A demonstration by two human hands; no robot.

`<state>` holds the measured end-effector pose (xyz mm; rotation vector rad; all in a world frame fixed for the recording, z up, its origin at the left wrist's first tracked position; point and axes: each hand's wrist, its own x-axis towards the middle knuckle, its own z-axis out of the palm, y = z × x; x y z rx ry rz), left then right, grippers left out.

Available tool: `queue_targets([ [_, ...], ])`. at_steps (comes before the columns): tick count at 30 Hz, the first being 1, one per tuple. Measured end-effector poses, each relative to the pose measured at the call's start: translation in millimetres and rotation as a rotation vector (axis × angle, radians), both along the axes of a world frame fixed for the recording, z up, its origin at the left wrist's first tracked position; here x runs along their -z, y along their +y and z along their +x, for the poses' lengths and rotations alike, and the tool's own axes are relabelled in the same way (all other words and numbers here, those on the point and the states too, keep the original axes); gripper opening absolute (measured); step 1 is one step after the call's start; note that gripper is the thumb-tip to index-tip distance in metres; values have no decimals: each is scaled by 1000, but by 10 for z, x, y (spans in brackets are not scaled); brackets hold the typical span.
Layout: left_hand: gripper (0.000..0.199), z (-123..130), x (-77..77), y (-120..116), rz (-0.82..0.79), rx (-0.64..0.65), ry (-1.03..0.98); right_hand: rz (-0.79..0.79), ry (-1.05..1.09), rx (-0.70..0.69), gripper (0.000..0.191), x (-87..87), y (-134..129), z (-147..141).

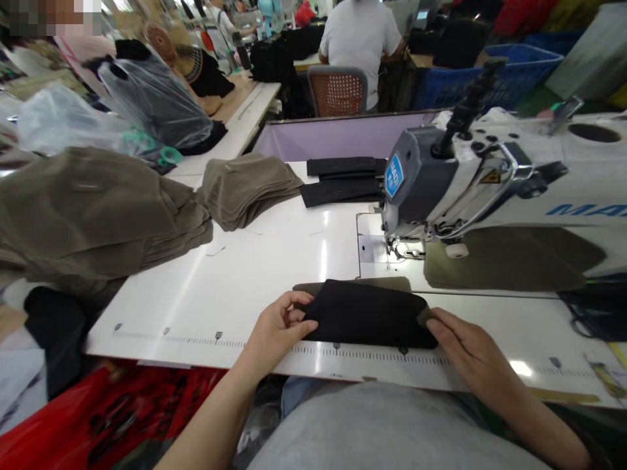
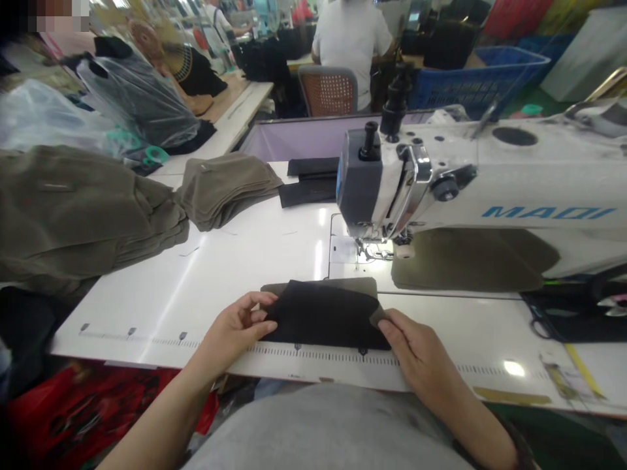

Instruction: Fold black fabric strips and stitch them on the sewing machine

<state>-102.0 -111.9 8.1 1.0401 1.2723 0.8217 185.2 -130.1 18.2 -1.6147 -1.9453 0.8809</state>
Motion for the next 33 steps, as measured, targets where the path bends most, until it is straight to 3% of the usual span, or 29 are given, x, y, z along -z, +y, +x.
queue_targets([
  [2, 55, -23, 7, 9, -77, -5, -120, 7, -13, 30, 32, 12, 14, -5],
  [4, 70, -67, -1, 4, -144, 8, -249, 21, -8, 41, 32, 17, 17, -6],
  [6, 67, -110, -18, -10, -201, 13, -310, 45, 15, 47, 30, 17, 7, -2],
  [10, 34, -127, -46, -44, -197, 89, -266, 84, 39, 72, 28, 33, -33, 18],
  [12, 39, -103, -58, -58, -205, 82, -268, 99, 44, 50, 27, 49, -55, 33],
  [15, 63, -71, -91, -69, -255, 74, -278, 128, 47, 3, 27, 69, -82, 47],
  [19, 32, -61, -121, -75, -175, 264, -46, 77, 52, 33, 25, 68, -88, 48],
  [22, 19, -47, -73, -79, 2, 160, 211, 12, 112, 32, 25, 75, -75, 47],
  [26, 15, -20, 17, -71, 132, 107, 403, -49, 180, 76, 52, 136, -61, 20],
  [29, 14, -16, 46, -60, 218, 105, 514, -73, 126, 173, 45, 188, -35, -31],
  [33, 21, -25, 74, -66, 239, 85, 609, -42, 143, 192, 38, 213, 23, -82],
])
